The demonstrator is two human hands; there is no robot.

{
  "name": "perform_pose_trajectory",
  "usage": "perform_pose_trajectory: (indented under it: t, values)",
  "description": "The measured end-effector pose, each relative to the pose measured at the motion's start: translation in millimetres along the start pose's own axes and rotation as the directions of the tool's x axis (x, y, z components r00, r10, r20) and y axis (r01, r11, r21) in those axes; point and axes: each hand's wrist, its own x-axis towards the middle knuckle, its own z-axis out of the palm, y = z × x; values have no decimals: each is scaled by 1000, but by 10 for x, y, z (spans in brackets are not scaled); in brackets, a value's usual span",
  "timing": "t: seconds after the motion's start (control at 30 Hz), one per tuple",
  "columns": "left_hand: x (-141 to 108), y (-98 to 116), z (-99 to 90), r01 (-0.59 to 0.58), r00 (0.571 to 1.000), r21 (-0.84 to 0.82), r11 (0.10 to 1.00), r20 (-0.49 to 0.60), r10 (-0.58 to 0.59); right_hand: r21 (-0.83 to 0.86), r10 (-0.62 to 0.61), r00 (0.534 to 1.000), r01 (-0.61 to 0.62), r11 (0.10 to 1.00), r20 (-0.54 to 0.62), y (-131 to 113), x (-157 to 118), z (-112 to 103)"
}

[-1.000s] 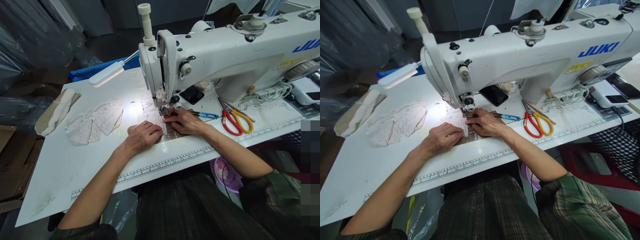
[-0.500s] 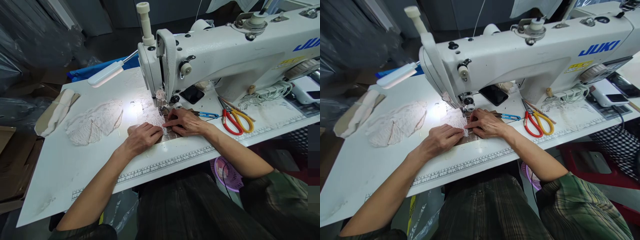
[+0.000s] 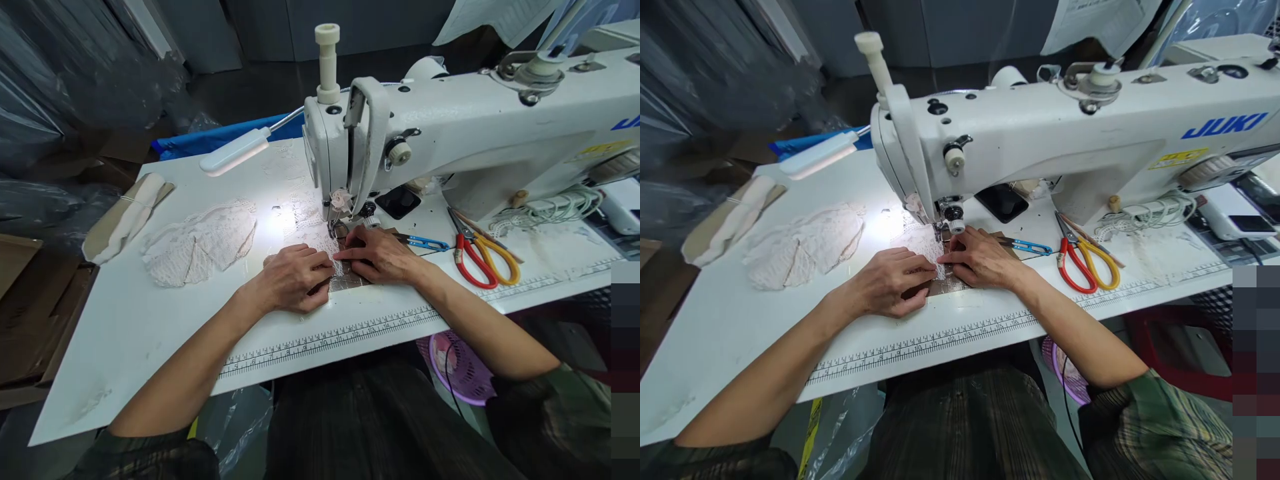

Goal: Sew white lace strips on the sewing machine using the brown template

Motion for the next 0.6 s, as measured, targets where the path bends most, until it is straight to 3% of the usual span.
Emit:
perform_pose_trajectory:
  t: [0.6]
  values:
    - [-41,-54,157,105,991,-11,994,-84,-106,-224,131,985,-104,969,109,-41,81,3]
